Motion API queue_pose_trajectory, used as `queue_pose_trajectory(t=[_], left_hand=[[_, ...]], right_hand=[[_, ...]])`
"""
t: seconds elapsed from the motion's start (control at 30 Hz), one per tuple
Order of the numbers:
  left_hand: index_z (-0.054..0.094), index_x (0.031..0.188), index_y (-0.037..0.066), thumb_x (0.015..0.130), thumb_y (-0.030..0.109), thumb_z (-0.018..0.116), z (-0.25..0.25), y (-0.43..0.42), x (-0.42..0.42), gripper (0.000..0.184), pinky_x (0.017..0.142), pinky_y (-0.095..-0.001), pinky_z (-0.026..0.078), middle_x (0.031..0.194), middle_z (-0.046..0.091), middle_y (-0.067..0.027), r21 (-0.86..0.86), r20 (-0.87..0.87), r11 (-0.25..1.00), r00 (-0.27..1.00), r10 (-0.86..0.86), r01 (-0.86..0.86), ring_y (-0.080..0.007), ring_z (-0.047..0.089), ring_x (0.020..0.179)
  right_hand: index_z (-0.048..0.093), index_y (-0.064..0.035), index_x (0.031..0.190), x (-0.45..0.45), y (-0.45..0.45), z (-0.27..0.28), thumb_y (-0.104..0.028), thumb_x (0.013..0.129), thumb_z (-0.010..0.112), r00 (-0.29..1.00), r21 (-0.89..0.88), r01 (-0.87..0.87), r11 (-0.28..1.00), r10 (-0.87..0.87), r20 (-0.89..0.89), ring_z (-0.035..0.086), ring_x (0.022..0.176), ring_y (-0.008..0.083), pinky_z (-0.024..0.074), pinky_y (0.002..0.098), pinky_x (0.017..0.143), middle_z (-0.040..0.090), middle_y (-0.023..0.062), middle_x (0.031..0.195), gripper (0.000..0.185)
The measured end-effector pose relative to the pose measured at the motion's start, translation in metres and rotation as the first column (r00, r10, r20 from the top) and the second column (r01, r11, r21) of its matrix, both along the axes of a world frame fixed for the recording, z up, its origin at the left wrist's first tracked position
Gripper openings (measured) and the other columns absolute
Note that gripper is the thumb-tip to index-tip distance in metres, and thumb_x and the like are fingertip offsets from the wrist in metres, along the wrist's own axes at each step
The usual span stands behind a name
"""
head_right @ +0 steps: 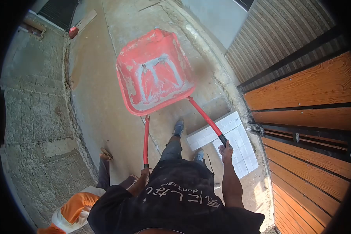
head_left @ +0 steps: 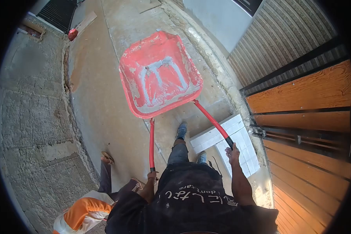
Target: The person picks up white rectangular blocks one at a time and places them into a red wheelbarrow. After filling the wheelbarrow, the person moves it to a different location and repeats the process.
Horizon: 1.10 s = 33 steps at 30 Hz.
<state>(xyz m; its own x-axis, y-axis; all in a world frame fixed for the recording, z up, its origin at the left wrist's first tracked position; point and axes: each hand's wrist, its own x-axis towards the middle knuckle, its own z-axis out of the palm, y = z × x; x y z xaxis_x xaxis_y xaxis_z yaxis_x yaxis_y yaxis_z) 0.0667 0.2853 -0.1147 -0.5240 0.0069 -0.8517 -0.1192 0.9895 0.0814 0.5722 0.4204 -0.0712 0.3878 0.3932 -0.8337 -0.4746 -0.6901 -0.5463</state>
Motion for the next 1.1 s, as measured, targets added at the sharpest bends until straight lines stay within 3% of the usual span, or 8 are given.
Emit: queue_pose_trajectory(t=[0.17,0.4,0.47,0.57,0.63,0.77,0.83,1.1], left_hand=[[0.053,0.086,0.010,0.075,0.015,0.060,0.007,0.117,-0.015,0.014,0.041,-0.0307,0.040,0.060,0.040,-0.0039,-0.016,0.292,1.000,0.956,-0.019,0.025,-0.0158,0.043,0.048],[0.047,0.082,0.009,0.070,0.016,0.066,0.010,0.226,0.004,0.023,0.041,-0.0314,0.043,0.061,0.040,-0.0035,-0.015,0.134,0.979,0.971,-0.199,0.202,-0.0162,0.043,0.049],[0.046,0.082,0.009,0.071,0.016,0.066,0.006,0.239,0.005,0.024,0.042,-0.0322,0.043,0.061,0.040,-0.0034,-0.027,0.154,0.965,0.954,-0.256,0.263,-0.0168,0.044,0.049],[0.047,0.082,0.007,0.071,0.016,0.065,-0.006,0.245,-0.004,0.023,0.042,-0.0346,0.043,0.062,0.043,-0.0038,-0.021,0.222,0.951,0.929,-0.297,0.309,-0.0182,0.047,0.052],[0.049,0.082,0.006,0.072,0.017,0.065,-0.008,0.246,-0.002,0.022,0.044,-0.0375,0.044,0.065,0.049,-0.0058,-0.077,0.158,0.881,0.878,-0.451,0.466,-0.0195,0.051,0.053],[0.051,0.084,0.005,0.073,0.018,0.066,-0.048,0.243,-0.023,0.023,0.045,-0.0390,0.045,0.068,0.053,-0.0077,0.064,0.327,0.753,0.699,-0.636,0.655,-0.0203,0.055,0.053],[0.050,0.084,0.006,0.075,0.018,0.064,-0.034,0.246,-0.025,0.021,0.050,-0.0401,0.047,0.068,0.052,-0.0071,0.014,0.328,0.779,0.734,-0.595,0.626,-0.0210,0.055,0.057],[0.044,0.084,0.007,0.080,0.017,0.060,-0.019,0.246,0.009,0.019,0.069,-0.0469,0.053,0.070,0.044,-0.0066,-0.029,0.278,0.925,0.892,-0.357,0.380,-0.0245,0.055,0.075]], right_hand=[[0.053,-0.0117,0.104,-0.027,0.120,0.002,-0.050,0.086,0.053,0.999,0.098,0.017,0.995,-0.022,0.047,0.060,0.066,0.0127,0.0455,0.0280,0.058,0.063,0.0043,0.077,0.042],[0.046,-0.0102,0.118,-0.041,0.206,-0.002,-0.053,0.085,0.053,0.992,0.158,0.059,0.986,-0.075,0.099,0.060,0.071,0.0156,0.0491,0.0302,0.063,0.059,0.0072,0.089,0.055],[0.042,-0.0104,0.124,-0.045,0.210,0.018,-0.053,0.085,0.053,0.990,0.164,-0.057,0.985,0.035,0.137,0.060,0.070,0.0161,0.0497,0.0314,0.062,0.059,0.0068,0.088,0.059],[0.047,-0.0078,0.123,-0.050,0.183,0.010,-0.052,0.085,0.053,0.868,0.029,-0.403,0.915,0.372,0.329,0.063,0.075,0.0184,0.0502,0.0333,0.066,0.061,0.0115,0.090,0.059],[0.051,-0.0053,0.118,-0.053,0.148,0.008,-0.050,0.084,0.052,0.656,-0.108,-0.645,0.757,0.620,0.431,0.063,0.084,0.0331,0.0482,0.0393,0.077,0.063,0.0179,0.097,0.056],[0.056,-0.0066,0.113,-0.058,0.044,-0.015,-0.048,0.082,0.054,0.476,-0.302,-0.731,0.612,0.774,0.418,0.059,0.095,0.0362,0.0457,0.0434,0.083,0.062,0.0195,0.099,0.052],[0.058,-0.0066,0.109,-0.065,-0.005,-0.009,-0.048,0.080,0.055,0.575,-0.347,-0.706,0.617,0.786,0.229,0.058,0.099,0.0359,0.0453,0.0433,0.085,0.062,0.0198,0.103,0.051],[0.060,-0.0050,0.107,-0.006,-0.119,-0.035,-0.046,0.078,0.059,0.584,-0.516,-0.652,0.555,0.802,0.125,0.057,0.102,0.0340,0.0442,0.0420,0.089,0.062,0.0193,0.104,0.050]])
